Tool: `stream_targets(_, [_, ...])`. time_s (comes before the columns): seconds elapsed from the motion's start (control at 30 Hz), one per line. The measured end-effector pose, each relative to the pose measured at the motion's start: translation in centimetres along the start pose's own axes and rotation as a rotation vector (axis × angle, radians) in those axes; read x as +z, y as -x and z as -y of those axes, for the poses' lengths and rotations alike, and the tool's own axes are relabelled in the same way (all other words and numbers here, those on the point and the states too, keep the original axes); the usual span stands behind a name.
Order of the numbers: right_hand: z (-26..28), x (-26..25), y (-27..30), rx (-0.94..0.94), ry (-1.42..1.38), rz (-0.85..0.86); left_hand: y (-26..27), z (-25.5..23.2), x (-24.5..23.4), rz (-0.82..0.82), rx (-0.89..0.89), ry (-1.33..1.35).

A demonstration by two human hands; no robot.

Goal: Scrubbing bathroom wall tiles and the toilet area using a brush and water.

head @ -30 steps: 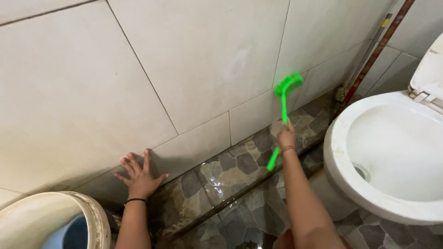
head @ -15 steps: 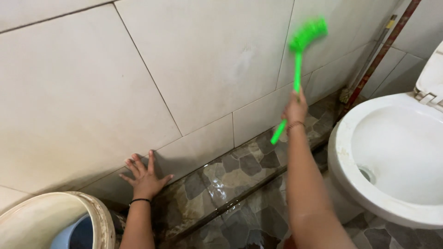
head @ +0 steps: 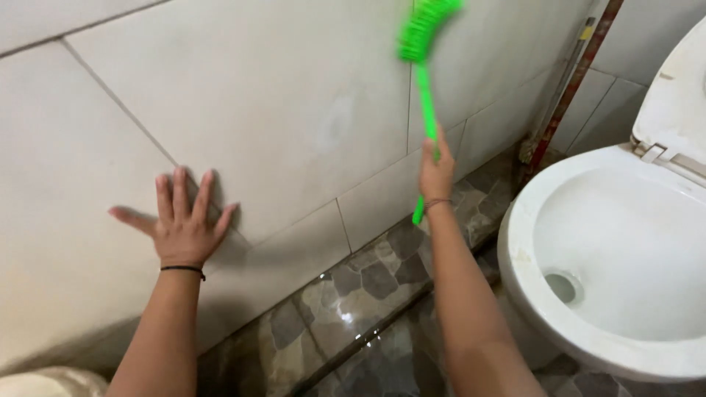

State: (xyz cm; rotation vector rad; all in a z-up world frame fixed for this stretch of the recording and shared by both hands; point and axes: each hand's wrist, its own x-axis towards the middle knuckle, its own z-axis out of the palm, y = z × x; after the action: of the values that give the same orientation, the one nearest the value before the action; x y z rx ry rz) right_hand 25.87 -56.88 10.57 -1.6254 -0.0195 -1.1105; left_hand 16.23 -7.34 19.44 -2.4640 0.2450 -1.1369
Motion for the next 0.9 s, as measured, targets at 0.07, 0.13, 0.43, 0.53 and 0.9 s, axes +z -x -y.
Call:
stream_targets(0.07, [-4.9,-1.9,-0.5,0.449,-0.191,-0.082,-0.6,-0.6,-0.2,0.002,-0.020,0.078])
stream_targets(0.13, [-11.1,-3.9,1.3,0.909,-0.381,-0.147,0.0,-1.0,-0.3,0.025,-0.038,0.162])
stream_targets(0.43, [-6.7,-2.5,-6.9,0.701,-0.529,-0.216,-3.5,-2.5,-7.8,0.625,-0.273,0.132])
stream_targets(0.53, [-2.8,-2.1,-10.2,0.476,-0.207,-0.171,-3.9,-2.7,-8.0,0.707,-0.338,0.180])
stream_targets(0.9, [-20.7,-1.2,10.2,1.191,-0.619,-0.229,-3.4,-2.8,-6.8,0.667,-0.337,0.225])
